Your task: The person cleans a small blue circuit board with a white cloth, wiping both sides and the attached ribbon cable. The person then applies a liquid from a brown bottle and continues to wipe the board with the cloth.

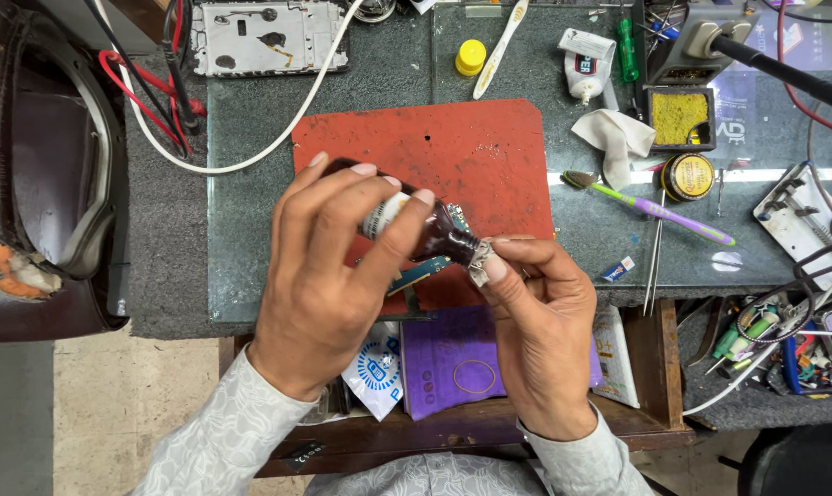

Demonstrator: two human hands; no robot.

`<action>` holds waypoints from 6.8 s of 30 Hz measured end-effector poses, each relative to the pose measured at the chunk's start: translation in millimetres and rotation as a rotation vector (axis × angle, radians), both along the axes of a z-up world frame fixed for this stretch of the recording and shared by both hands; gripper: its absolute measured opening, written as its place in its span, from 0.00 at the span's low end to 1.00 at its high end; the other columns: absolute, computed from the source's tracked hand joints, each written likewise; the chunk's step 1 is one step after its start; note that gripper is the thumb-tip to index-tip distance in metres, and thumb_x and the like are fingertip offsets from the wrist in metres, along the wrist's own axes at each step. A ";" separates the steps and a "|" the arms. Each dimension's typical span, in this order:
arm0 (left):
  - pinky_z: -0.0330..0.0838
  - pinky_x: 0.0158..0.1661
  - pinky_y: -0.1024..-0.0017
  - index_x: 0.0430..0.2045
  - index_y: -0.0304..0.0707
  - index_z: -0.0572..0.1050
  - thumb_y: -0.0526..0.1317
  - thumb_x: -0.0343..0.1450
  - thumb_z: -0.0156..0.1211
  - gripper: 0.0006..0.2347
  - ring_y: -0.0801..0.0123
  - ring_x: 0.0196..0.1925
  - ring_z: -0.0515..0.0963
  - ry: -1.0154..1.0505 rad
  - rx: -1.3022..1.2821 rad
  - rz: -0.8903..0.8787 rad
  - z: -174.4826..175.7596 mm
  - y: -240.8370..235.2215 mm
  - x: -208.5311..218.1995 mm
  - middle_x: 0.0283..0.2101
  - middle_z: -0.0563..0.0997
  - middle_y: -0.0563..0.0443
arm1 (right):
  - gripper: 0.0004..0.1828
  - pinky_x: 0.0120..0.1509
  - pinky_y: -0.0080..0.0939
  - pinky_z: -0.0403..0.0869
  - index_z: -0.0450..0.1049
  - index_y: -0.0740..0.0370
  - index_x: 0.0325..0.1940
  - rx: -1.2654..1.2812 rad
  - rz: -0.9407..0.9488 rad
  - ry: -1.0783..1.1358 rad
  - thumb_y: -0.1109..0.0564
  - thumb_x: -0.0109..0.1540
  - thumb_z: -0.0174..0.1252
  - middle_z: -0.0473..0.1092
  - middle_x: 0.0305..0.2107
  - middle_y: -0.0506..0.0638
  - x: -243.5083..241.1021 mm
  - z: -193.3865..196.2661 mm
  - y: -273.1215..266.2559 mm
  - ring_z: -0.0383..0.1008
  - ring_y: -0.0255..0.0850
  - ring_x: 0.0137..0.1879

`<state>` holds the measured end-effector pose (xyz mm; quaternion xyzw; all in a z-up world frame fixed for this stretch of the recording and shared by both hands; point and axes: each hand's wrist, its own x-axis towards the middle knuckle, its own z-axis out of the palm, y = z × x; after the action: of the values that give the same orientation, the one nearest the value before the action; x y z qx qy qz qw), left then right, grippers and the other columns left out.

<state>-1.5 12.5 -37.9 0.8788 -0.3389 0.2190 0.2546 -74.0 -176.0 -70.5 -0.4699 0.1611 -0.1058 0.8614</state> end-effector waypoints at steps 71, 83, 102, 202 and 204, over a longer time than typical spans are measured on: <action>0.69 0.52 0.63 0.55 0.30 0.73 0.40 0.66 0.70 0.24 0.53 0.55 0.68 0.550 -0.268 0.137 -34.6 21.3 -34.0 0.52 0.69 0.44 | 0.06 0.44 0.44 0.64 0.80 0.62 0.38 -1.755 0.205 -0.155 0.66 0.59 0.69 0.68 0.30 0.51 53.7 25.1 25.0 0.65 0.45 0.39; 0.72 0.53 0.65 0.49 0.35 0.77 0.38 0.63 0.72 0.20 0.56 0.62 0.66 0.616 -0.304 0.239 -34.8 23.4 -40.8 0.54 0.69 0.49 | 0.06 0.39 0.40 0.63 0.82 0.60 0.38 -1.688 0.211 -0.125 0.63 0.59 0.71 0.67 0.26 0.48 42.6 17.5 19.4 0.64 0.41 0.35; 0.72 0.56 0.67 0.49 0.34 0.76 0.39 0.63 0.73 0.21 0.57 0.62 0.66 0.625 -0.310 0.205 -36.5 27.9 -39.8 0.54 0.67 0.48 | 0.06 0.43 0.41 0.64 0.80 0.61 0.39 -1.669 0.148 -0.166 0.65 0.61 0.70 0.71 0.32 0.48 57.7 15.4 25.8 0.65 0.41 0.39; 0.65 0.65 0.57 0.59 0.33 0.65 0.32 0.67 0.63 0.24 0.48 0.67 0.67 0.582 -0.398 0.130 -39.9 44.1 -45.8 0.59 0.69 0.41 | 0.07 0.45 0.42 0.69 0.76 0.62 0.37 -1.557 0.422 -0.263 0.66 0.58 0.67 0.73 0.34 0.48 26.0 24.1 61.0 0.70 0.45 0.41; 0.65 0.65 0.57 0.59 0.33 0.65 0.31 0.67 0.63 0.24 0.48 0.67 0.66 0.586 -0.394 0.122 -40.5 44.0 -45.8 0.59 0.69 0.40 | 0.07 0.45 0.43 0.68 0.77 0.62 0.37 -1.572 0.417 -0.271 0.66 0.58 0.68 0.72 0.34 0.49 28.1 21.6 61.2 0.69 0.46 0.41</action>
<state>-47.3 56.5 -78.4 0.8569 -0.1497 0.0337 0.4922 -45.9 -114.8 -48.9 -0.9392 -0.1559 -0.0816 0.2949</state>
